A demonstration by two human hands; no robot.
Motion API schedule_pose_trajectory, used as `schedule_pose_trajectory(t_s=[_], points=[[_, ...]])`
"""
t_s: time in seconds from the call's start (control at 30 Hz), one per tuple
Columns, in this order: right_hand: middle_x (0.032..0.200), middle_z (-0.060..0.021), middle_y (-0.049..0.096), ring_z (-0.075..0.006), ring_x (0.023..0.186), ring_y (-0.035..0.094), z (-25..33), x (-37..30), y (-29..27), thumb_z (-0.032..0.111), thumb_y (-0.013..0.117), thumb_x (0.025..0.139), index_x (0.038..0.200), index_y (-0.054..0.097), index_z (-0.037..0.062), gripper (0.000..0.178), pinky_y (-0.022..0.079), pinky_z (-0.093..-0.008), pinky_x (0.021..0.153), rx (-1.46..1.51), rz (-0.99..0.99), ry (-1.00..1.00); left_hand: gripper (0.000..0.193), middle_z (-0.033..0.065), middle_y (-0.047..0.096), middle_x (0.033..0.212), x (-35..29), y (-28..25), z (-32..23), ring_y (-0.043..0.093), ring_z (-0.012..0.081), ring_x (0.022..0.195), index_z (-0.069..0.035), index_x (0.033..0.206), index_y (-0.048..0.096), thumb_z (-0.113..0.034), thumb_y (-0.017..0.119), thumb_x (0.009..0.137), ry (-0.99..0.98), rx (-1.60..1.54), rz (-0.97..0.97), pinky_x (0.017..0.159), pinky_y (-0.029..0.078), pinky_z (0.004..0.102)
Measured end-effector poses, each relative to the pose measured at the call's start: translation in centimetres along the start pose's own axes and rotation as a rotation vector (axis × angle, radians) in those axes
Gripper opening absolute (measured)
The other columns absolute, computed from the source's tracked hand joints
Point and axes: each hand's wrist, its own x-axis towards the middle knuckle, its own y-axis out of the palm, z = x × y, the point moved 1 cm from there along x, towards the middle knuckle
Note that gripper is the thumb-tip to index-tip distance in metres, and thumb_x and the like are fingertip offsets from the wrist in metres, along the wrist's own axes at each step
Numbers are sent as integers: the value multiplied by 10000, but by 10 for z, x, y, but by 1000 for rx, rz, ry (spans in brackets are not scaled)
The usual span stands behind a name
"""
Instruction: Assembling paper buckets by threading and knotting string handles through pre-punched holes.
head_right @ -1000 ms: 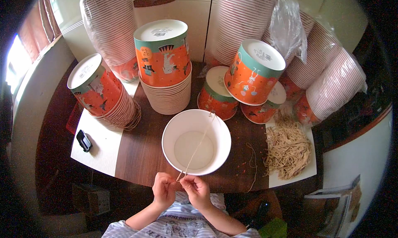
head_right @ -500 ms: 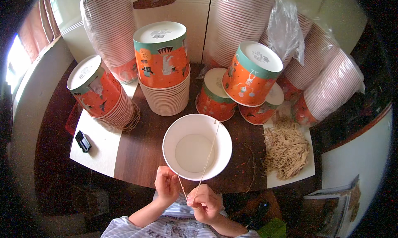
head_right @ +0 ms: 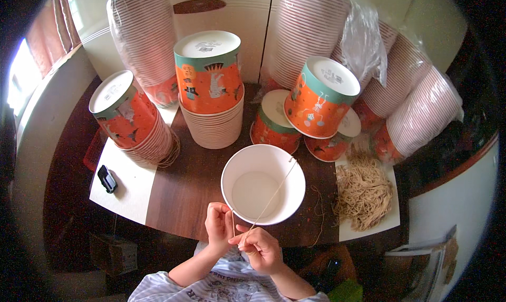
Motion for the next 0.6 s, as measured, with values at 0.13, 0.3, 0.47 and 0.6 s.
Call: schedule_pose_trajectory(t_s=[0.13, 0.3, 0.47, 0.6], points=[[717, -61, 523, -217, 771, 622, -11, -5, -2, 89, 535, 848, 757, 480, 22, 126, 420, -405, 890, 1, 21, 59, 72, 80, 476, 784, -2, 5, 3, 482, 142, 644, -7, 794, 473, 23, 539, 793, -129, -97, 17, 537, 416, 245], [733, -64, 524, -218, 785, 619, -10, -2, -4, 93, 543, 844, 753, 479, 18, 134, 435, -385, 865, 9, 25, 64, 47, 64, 470, 800, -2, 7, 6, 469, 85, 635, 9, 810, 474, 9, 519, 824, -210, -200, 44, 528, 410, 210], [737, -61, 523, -211, 807, 613, -8, 0, -4, 95, 538, 849, 771, 473, 17, 128, 449, -367, 839, -33, 62, 45, 42, 67, 473, 809, 0, 9, 10, 481, 84, 638, 14, 823, 482, 1, 521, 832, -214, -246, 59, 533, 411, 209], [764, -55, 532, -199, 849, 601, -12, -4, -7, 91, 528, 856, 806, 471, 16, 107, 425, -356, 881, 85, -3, 172, 57, 66, 475, 807, 3, 9, -3, 485, 88, 623, 16, 817, 487, -7, 539, 827, -436, -474, 54, 536, 410, 205]])
